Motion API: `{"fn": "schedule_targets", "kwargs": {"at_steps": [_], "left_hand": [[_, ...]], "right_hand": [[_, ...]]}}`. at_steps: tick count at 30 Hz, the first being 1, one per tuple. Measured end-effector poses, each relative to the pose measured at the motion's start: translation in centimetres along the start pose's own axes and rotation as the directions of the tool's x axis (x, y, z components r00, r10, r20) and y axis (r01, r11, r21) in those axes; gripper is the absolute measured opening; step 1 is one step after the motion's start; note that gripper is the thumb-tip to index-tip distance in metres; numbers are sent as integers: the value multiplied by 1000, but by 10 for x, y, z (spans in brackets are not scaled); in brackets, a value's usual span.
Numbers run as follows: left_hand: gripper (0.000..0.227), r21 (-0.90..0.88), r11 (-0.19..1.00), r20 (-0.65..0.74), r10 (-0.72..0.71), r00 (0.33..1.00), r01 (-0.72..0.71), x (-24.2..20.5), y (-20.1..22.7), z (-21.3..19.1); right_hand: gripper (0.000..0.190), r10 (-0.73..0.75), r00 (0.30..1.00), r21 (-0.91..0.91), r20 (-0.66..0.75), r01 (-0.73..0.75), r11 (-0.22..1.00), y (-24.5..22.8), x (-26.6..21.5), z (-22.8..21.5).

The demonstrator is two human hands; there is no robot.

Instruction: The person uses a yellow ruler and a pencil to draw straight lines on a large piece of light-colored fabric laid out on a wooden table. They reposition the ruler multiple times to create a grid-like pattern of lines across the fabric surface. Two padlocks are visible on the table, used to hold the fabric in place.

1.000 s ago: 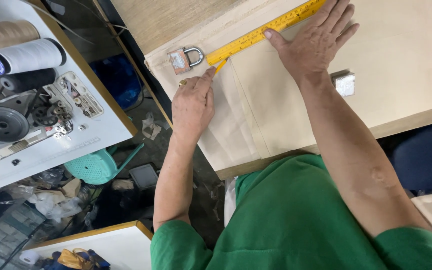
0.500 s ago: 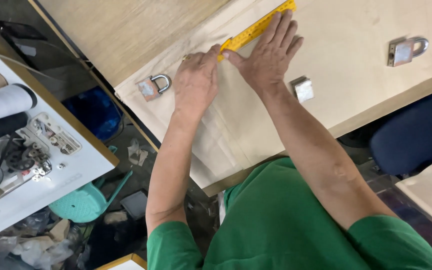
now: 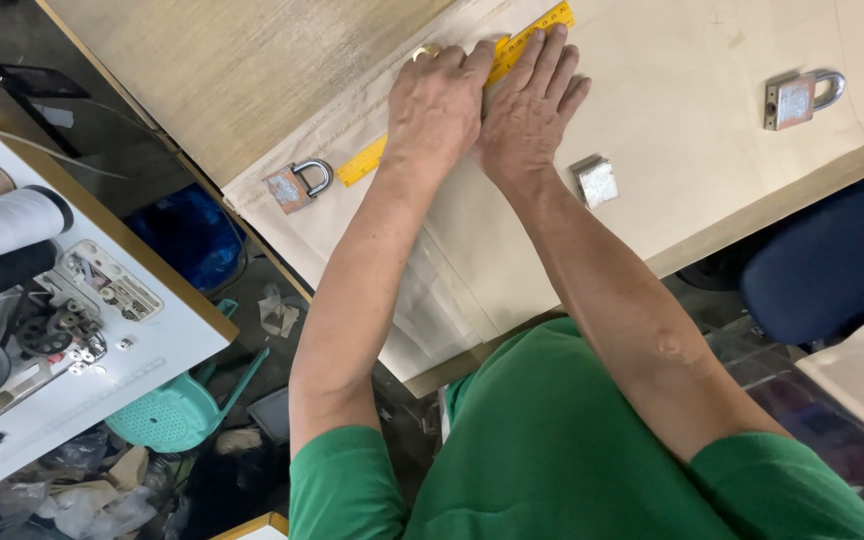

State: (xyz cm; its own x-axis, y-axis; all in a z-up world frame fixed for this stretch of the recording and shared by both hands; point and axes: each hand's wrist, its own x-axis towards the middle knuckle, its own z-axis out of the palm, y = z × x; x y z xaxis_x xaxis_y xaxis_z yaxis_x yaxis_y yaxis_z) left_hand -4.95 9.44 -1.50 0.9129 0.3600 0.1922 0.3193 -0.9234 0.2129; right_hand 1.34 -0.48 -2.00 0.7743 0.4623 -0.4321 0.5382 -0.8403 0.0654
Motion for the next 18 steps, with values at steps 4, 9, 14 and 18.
{"fn": "schedule_targets", "kwargs": {"at_steps": [4,9,14,18], "left_hand": [[39,99,991,65,89,994,-95,12,5,-10],[17,142,979,153,122,981,-144,-11,-19,-22],[23,72,991,345,80,935,-111,-71,-63,-97],[29,247,969,575,-155,803,10,-117,-78,-185]], "right_hand": [[105,9,993,24,117,-12,1000,-6,-1,-19],[120,3,990,23,139,-7,1000,-9,-7,-43],[143,-11,986,-2,164,12,1000,-8,-8,-44],[141,-39,986,109,161,21,994,-7,-9,-46]]}}
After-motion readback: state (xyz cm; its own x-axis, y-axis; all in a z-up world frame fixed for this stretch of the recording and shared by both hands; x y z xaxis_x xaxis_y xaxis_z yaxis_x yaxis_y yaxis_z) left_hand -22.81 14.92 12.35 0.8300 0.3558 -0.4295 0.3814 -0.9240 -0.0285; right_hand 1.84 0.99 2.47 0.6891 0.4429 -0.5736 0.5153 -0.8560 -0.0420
